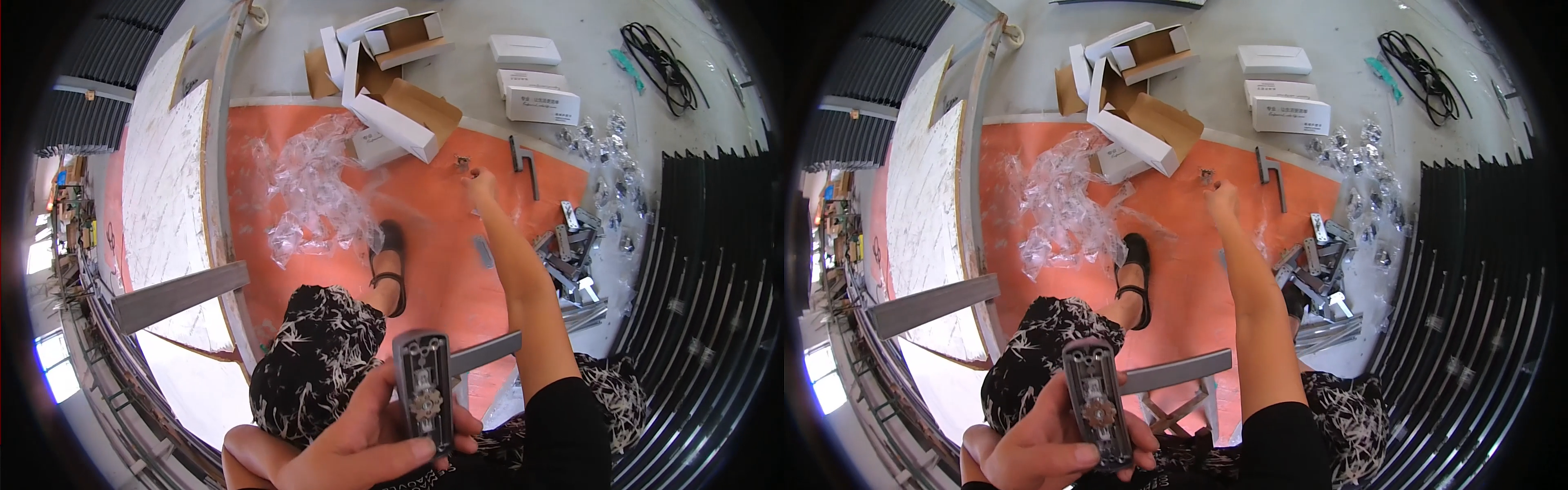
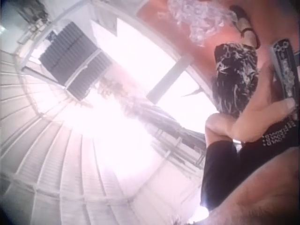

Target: The person handles metal brackets and cardboard boxes, sorts screws from a pile into a metal bowl by hand, and then attaches a metal bracket to a window frame using a power drill.

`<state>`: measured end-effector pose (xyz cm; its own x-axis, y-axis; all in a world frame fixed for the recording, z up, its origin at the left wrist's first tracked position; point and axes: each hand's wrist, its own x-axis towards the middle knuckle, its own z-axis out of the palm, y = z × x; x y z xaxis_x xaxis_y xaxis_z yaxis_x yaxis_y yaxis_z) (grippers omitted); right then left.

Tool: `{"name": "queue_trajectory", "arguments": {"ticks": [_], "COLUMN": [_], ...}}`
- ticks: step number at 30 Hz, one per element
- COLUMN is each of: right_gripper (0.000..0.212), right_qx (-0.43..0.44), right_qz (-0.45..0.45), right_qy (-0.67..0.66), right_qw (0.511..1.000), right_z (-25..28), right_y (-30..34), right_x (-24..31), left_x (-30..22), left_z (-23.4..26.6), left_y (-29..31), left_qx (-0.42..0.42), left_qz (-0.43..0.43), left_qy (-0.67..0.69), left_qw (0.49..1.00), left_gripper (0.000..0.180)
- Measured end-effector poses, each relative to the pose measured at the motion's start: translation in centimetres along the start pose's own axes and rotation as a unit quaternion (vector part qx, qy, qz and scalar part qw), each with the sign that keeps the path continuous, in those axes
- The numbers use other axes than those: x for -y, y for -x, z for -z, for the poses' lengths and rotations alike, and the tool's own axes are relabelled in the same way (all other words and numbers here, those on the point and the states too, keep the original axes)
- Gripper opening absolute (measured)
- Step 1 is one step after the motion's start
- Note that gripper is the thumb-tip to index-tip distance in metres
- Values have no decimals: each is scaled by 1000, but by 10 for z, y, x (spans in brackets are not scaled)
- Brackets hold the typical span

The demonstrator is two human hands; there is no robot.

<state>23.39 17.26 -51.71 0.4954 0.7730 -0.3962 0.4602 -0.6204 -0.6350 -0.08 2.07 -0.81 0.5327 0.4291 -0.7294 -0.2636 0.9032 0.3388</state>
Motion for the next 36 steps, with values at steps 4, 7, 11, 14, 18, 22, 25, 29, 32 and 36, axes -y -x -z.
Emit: {"name": "queue_trajectory", "arguments": {"ticks": [4,7,11,14,18,22,25,29,32,36], "right_gripper": [37,33,25,21,17,16,16,14,10,12], "right_qx": [-76,-125,-134,-62,76,129,132,17,18,-33], "right_qz": [26,-2,33,25,24,74,122,246,345,431], "right_qy": [-21,-10,-28,-102,-247,-279,-220,-160,-178,-138], "right_qw": [997,992,990,993,966,949,959,956,922,891], "right_z": [-28,-43,-34,-3,80,203,290,373,397,381], "right_y": [-8,-19,-18,-7,18,88,183,277,366,431], "right_x": [19,20,7,3,31,116,186,201,216,201], "left_x": [-9,-18,-20,-28,-33,-19,-6,14,22,36], "left_z": [0,0,3,-9,-16,-16,-20,-18,-17,-19], "left_y": [-5,-11,-19,-18,-10,-3,0,-13,-9,-8], "left_qx": [-13,-20,-17,-14,21,82,108,164,213,289], "left_qz": [-13,-22,-28,-12,9,-56,-118,-162,-173,-169], "left_qy": [35,60,47,32,-53,-60,-41,-1,0,8], "left_qw": [999,998,998,999,998,993,986,973,962,942], "left_gripper": [72,73,74,74,70,60,57,59,61,54]}}
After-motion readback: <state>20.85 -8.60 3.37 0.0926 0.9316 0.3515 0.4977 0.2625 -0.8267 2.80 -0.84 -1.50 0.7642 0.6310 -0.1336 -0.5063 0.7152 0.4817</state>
